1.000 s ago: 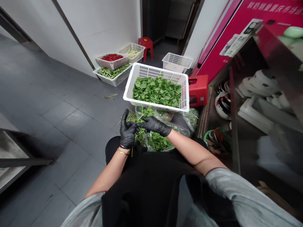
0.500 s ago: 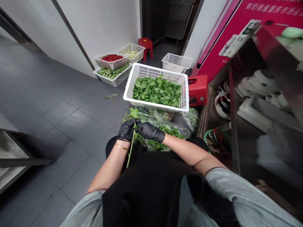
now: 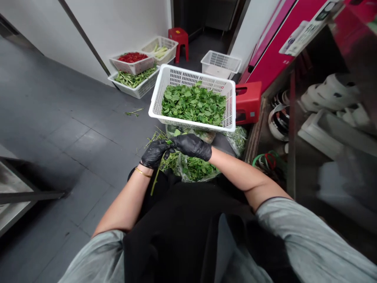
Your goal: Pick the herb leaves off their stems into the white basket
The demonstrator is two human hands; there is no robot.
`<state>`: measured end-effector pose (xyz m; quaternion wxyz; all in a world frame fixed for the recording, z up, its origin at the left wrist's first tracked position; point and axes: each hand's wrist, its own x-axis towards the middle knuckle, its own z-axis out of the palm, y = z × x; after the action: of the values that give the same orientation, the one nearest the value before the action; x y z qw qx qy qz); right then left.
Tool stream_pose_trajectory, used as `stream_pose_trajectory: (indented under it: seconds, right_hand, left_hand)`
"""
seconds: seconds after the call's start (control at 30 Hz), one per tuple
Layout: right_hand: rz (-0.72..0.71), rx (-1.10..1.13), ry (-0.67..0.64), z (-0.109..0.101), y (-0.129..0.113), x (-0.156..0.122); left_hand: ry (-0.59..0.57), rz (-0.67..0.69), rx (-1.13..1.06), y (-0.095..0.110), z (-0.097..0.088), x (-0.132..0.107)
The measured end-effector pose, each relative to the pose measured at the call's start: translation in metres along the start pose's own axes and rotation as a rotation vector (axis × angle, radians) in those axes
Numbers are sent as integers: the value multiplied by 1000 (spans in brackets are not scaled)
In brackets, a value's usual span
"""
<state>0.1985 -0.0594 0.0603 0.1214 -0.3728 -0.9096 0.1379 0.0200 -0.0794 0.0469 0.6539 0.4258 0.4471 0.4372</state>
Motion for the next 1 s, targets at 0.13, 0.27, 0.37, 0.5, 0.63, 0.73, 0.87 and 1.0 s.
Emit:
stream_pose_trajectory:
  seconds: [0.13,0.27,0.37,0.5,0.63,0.73,0.87,1.0]
  right_hand:
    - [22,8,-47,0,6,6]
    - [281,442,265,8,19,19]
    - [473,930,494,17,30,30]
    - [517,1220,501,24,45,36]
    - [343,997,278,17,75,28]
    - [216,798,136,3,112,22]
    - [303,500,370,-22,183,37]
    - [497,31,333,-50,252,54]
  left_hand:
    - [1,-39,139,16,-1,14]
    - [119,54,154,22,10,34]
    - [205,202,133,18,25,49]
    - [230,273,132,8,29,71]
    - [133,194,226,-3,-3,92]
    - [123,113,341,-16,-42,107]
    - [121,142,490,-38,-75,126]
    - [100,292,716,-53,-83,138]
